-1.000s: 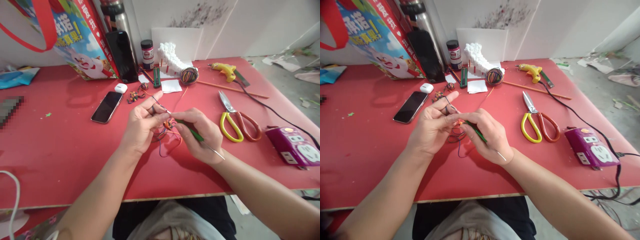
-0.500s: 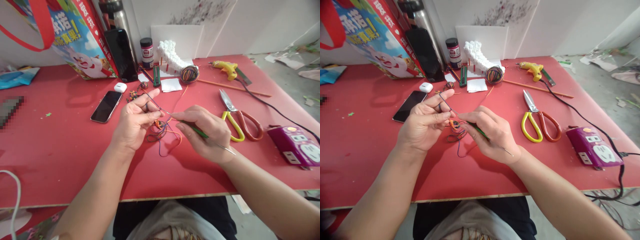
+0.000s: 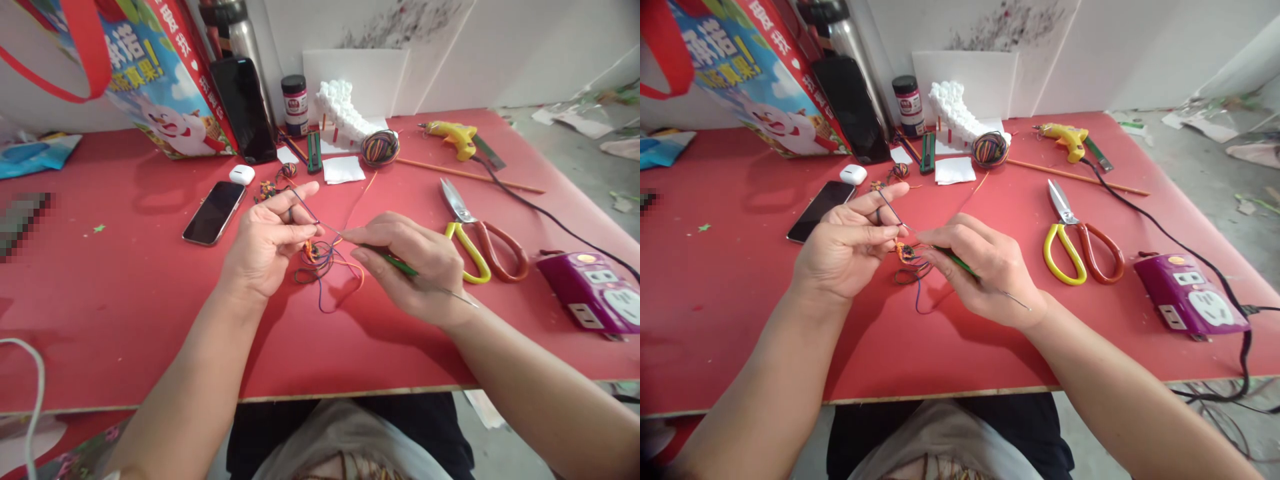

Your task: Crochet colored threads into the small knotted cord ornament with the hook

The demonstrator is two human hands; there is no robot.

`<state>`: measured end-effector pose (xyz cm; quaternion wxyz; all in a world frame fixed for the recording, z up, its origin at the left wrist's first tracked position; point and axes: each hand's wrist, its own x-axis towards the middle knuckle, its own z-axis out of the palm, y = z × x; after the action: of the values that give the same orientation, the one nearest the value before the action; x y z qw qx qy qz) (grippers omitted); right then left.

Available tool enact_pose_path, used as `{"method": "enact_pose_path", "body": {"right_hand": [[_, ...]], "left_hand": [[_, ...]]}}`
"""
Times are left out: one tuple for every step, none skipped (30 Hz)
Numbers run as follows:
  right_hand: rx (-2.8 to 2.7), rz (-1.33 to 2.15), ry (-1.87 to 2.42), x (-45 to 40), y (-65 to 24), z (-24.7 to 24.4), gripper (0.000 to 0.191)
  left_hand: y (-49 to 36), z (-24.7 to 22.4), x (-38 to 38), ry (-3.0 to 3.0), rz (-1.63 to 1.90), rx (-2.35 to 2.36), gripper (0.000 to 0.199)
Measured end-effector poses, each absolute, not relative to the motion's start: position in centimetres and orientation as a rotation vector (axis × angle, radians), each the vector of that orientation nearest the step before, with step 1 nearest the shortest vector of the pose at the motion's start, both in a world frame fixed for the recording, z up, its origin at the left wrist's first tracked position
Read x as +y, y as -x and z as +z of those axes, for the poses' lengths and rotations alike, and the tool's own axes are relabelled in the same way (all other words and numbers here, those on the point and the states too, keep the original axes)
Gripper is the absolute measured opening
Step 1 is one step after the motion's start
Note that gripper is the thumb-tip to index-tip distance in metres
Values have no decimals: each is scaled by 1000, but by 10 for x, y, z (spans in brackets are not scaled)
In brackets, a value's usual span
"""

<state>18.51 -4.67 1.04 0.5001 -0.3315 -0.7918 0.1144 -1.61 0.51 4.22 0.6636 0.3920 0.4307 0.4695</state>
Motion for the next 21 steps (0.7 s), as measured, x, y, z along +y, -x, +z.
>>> {"method": "enact_pose_path", "body": {"right_hand": [[-1914,285,807,-47,-185,11,13],[-1908,293,812,-47,-185,11,13],[-1897,299,818,-47,-185,11,13],[-1885,305,828,-47,-185,10,13],[-1874,308,841,-47,-184,10,14],[-1862,305,853,-47,-183,10,15],[-1851,301,865,-48,-182,9,16],[-1842,296,873,-48,-181,9,17],[-1834,292,880,-49,-179,8,18],[-1827,287,884,-49,-178,8,18],[-1822,283,888,-49,-177,7,19],[-1820,281,893,-50,-177,7,19],[-1818,280,901,-50,-176,7,20],[-1815,277,908,-50,-176,6,20],[-1812,275,911,-50,-175,6,20],[-1810,273,912,-50,-175,6,20],[-1808,273,911,-49,-175,6,20],[-1808,275,908,-49,-175,6,20],[-1807,280,905,-49,-175,5,21],[-1807,286,900,-49,-176,5,21],[-1807,292,893,-49,-176,6,20]], "left_hand": [[16,42,5,-902,1064,982,48],[16,41,5,-919,1068,989,49],[15,41,5,-935,1073,994,49],[15,40,5,-948,1078,997,49],[14,40,4,-958,1084,996,49],[13,40,4,-962,1089,994,49],[13,39,4,-962,1094,989,48],[12,39,4,-959,1099,983,48],[11,39,4,-954,1102,978,48],[11,38,4,-949,1105,975,48],[11,38,3,-945,1105,973,48],[11,37,3,-942,1104,971,48],[11,36,3,-941,1102,968,48],[11,36,3,-940,1099,964,48],[11,36,3,-939,1093,958,48],[10,35,3,-937,1087,953,48],[10,35,3,-935,1081,949,48],[11,36,3,-932,1078,948,49],[11,36,3,-931,1076,949,49],[11,36,4,-931,1075,950,50],[11,37,4,-933,1075,949,50]]}}
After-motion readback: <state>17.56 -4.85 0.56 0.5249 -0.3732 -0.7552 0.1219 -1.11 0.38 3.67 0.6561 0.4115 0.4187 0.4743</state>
